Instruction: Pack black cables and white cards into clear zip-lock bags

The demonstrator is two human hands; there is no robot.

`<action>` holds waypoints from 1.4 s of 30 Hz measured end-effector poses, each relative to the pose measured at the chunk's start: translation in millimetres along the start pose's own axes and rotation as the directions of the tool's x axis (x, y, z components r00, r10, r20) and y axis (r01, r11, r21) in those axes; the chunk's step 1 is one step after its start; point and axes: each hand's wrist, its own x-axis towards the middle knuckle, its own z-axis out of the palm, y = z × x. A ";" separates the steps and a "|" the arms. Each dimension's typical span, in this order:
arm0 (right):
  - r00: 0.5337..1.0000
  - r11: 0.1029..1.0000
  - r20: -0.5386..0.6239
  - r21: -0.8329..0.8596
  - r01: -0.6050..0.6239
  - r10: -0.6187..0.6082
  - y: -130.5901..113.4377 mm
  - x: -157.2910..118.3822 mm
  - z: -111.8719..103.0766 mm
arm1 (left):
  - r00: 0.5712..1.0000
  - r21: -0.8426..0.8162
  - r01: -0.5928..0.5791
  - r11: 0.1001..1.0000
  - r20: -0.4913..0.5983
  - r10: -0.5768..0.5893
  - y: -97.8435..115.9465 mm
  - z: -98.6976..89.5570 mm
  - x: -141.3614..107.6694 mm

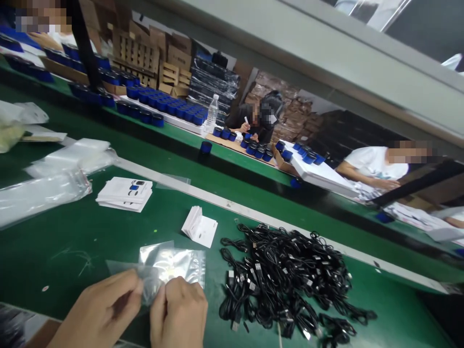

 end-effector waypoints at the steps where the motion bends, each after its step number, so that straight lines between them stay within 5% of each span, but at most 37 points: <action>1: 1.000 1.000 0.020 0.025 -0.019 0.019 0.3 2.8 2.3 | 0.999 -0.021 0.000 1.000 0.036 0.001 -1.9 -0.3 1.9; 5: 0.997 0.995 0.024 0.071 -0.073 0.072 1.6 13.7 3.2 | 0.992 -0.048 0.064 0.997 0.111 -0.059 -13.1 -0.6 7.8; 7: 0.978 0.981 0.153 0.109 -0.160 0.143 4.5 24.6 -5.8 | 0.989 -0.045 0.112 0.993 0.101 -0.107 -20.9 0.7 11.7; 10: 0.864 0.877 0.408 0.244 -0.413 0.294 16.7 53.2 -22.2 | 0.974 -0.061 0.167 0.984 0.166 -0.155 -31.7 4.8 18.7; 13: 0.750 0.703 0.421 0.298 -0.646 0.510 40.3 89.7 -22.2 | 0.933 -0.063 0.248 0.967 0.286 -0.220 -36.9 9.1 23.3; 18: 0.567 0.533 0.611 0.264 -0.804 0.552 80.5 124.5 11.9 | 0.875 -0.131 0.365 0.922 0.385 -0.291 -36.0 9.2 23.6; 21: 0.522 0.492 0.662 0.256 -0.832 0.538 92.9 122.0 18.4 | 0.830 -0.214 0.495 0.842 0.404 -0.385 -34.5 4.2 25.5; 24: 0.568 0.522 0.630 0.286 -0.804 0.529 97.1 110.5 3.9 | 0.767 -0.373 0.629 0.682 0.444 -0.464 -33.7 -0.4 31.3; 28: 0.738 0.671 0.444 0.333 -0.663 0.508 76.9 86.4 -29.4 | 0.730 -0.508 0.682 0.526 0.438 -0.525 -32.6 -0.4 41.2; 30: 0.808 0.753 0.409 0.336 -0.565 0.424 54.3 71.8 -38.8 | 0.757 -0.510 0.653 0.561 0.401 -0.517 -31.2 2.5 44.8; 32: 0.901 0.901 0.414 0.330 -0.281 0.129 30.1 57.0 -37.2 | 0.818 -0.464 0.575 0.673 0.310 -0.485 -28.9 6.5 47.1; 34: 0.951 0.921 0.308 0.361 -0.145 0.029 9.9 42.6 -25.5 | 0.866 -0.396 0.498 0.771 0.192 -0.461 -26.7 10.4 48.7; 36: 0.984 0.893 0.136 0.418 -0.165 0.118 -4.0 28.5 -8.2 | 0.874 -0.351 0.475 0.807 0.087 -0.477 -25.2 12.6 50.6; 38: 0.948 0.811 0.004 0.517 -0.274 0.318 -13.5 15.0 10.4 | 0.861 -0.330 0.480 0.813 0.000 -0.508 -24.5 12.7 53.3; 40: 0.884 0.634 0.030 0.685 -0.359 0.467 -21.4 3.8 27.0 | 0.847 -0.310 0.478 0.822 -0.084 -0.524 -23.8 11.0 56.3; 42: 0.839 0.400 0.206 0.805 -0.438 0.504 -27.9 -2.4 38.8 | 0.841 -0.292 0.471 0.832 -0.134 -0.524 -22.6 8.6 59.2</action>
